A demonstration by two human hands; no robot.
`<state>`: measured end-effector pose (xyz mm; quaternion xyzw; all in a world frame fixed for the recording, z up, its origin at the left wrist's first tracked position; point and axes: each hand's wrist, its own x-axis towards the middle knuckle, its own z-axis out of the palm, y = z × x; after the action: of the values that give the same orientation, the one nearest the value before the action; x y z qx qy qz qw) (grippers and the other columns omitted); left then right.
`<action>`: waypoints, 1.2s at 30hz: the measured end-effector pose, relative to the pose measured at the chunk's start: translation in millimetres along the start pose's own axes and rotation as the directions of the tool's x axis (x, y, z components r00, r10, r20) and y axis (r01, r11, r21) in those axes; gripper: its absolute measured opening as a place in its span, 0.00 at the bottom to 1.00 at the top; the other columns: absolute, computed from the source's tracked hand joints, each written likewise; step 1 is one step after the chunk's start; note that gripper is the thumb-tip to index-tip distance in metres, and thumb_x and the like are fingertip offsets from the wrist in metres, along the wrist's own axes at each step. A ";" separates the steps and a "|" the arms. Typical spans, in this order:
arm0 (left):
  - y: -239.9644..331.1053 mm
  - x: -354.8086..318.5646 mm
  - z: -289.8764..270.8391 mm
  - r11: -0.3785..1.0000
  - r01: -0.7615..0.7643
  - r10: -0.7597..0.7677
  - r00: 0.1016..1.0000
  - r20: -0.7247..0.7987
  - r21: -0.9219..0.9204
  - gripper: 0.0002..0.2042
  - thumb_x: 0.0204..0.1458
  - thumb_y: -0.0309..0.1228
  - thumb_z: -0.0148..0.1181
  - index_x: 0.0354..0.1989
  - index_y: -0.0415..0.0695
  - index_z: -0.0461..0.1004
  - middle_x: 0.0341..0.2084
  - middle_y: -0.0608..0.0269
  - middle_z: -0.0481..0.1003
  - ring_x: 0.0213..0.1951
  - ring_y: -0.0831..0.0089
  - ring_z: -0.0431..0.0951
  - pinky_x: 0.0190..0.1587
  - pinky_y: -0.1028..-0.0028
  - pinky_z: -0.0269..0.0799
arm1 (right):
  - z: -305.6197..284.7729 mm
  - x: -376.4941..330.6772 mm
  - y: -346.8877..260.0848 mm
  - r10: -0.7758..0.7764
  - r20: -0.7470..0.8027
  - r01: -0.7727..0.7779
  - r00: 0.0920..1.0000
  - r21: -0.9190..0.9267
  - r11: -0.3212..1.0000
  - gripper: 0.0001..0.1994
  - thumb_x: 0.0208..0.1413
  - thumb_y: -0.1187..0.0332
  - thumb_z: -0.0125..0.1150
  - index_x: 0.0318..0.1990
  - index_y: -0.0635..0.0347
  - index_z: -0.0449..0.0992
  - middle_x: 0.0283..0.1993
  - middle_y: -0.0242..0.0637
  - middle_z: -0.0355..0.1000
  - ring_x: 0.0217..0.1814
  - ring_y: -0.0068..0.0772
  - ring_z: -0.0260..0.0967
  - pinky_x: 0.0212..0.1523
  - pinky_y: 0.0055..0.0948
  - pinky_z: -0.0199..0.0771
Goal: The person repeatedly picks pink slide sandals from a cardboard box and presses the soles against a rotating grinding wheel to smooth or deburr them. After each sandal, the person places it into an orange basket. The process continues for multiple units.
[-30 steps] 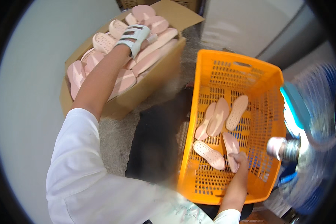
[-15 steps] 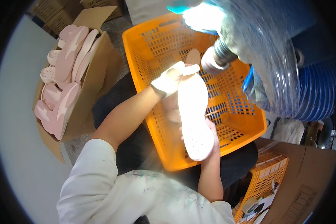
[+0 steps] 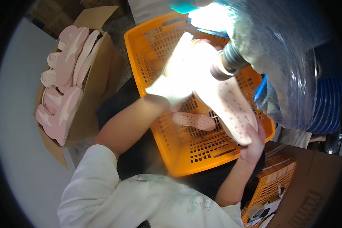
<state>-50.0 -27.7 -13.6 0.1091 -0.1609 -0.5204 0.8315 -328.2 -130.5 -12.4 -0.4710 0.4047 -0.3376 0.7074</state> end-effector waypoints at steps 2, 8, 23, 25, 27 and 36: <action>-14.9 -13.7 18.1 1.000 0.023 -0.023 1.000 0.008 -0.004 0.20 0.69 0.45 0.51 0.51 0.38 0.73 0.46 0.53 0.80 0.48 0.63 0.81 0.55 0.63 0.76 | -13.5 -5.6 -19.6 0.010 0.016 -0.010 1.000 -0.006 1.000 0.29 0.54 0.76 0.60 0.64 0.81 0.66 0.59 0.55 0.74 0.58 0.43 0.76 0.60 0.37 0.75; 12.3 -4.0 19.6 0.992 -0.108 0.107 0.994 0.005 0.067 0.22 0.70 0.47 0.46 0.54 0.38 0.71 0.49 0.52 0.79 0.50 0.62 0.80 0.58 0.62 0.74 | 9.1 9.5 -8.9 -0.033 0.030 0.030 0.999 0.106 0.994 0.27 0.55 0.76 0.60 0.63 0.79 0.66 0.58 0.54 0.74 0.58 0.43 0.76 0.60 0.38 0.76; -12.8 -10.9 21.2 0.981 0.104 -0.057 0.961 0.270 -0.165 0.30 0.72 0.52 0.37 0.63 0.36 0.67 0.55 0.47 0.76 0.56 0.59 0.77 0.64 0.58 0.70 | 22.0 97.0 -36.0 0.077 0.715 0.261 0.695 -0.351 0.899 0.34 0.58 0.69 0.67 0.72 0.64 0.64 0.64 0.44 0.72 0.62 0.30 0.71 0.64 0.31 0.67; -15.0 -12.2 25.1 0.991 0.055 -0.025 0.971 0.238 -0.120 0.30 0.72 0.52 0.37 0.63 0.35 0.67 0.56 0.46 0.75 0.56 0.58 0.77 0.64 0.58 0.70 | 21.1 99.0 -53.5 -0.004 0.711 0.370 0.703 -0.362 0.855 0.33 0.58 0.69 0.67 0.71 0.64 0.65 0.64 0.44 0.73 0.61 0.30 0.71 0.64 0.32 0.68; -16.8 -16.4 28.2 0.995 -0.001 0.022 0.973 0.230 -0.095 0.30 0.72 0.52 0.37 0.64 0.35 0.67 0.57 0.46 0.75 0.56 0.57 0.77 0.64 0.57 0.70 | 23.4 100.0 -69.2 -0.100 0.693 0.483 0.714 -0.384 0.787 0.33 0.57 0.69 0.68 0.71 0.64 0.65 0.63 0.43 0.73 0.61 0.30 0.72 0.63 0.32 0.68; -11.0 -28.6 49.0 0.960 0.027 -0.012 0.998 -0.057 0.277 0.28 0.72 0.50 0.40 0.62 0.36 0.69 0.56 0.48 0.75 0.57 0.58 0.76 0.65 0.58 0.68 | 34.8 90.1 -77.7 -0.230 0.643 0.655 0.730 -0.562 0.505 0.31 0.55 0.69 0.70 0.67 0.63 0.69 0.61 0.43 0.74 0.59 0.31 0.73 0.62 0.33 0.70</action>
<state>-89.4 -7.4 23.4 0.2404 -0.2083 -0.4978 0.8069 -264.7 -219.7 45.7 -0.8811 0.1735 -0.1799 0.4014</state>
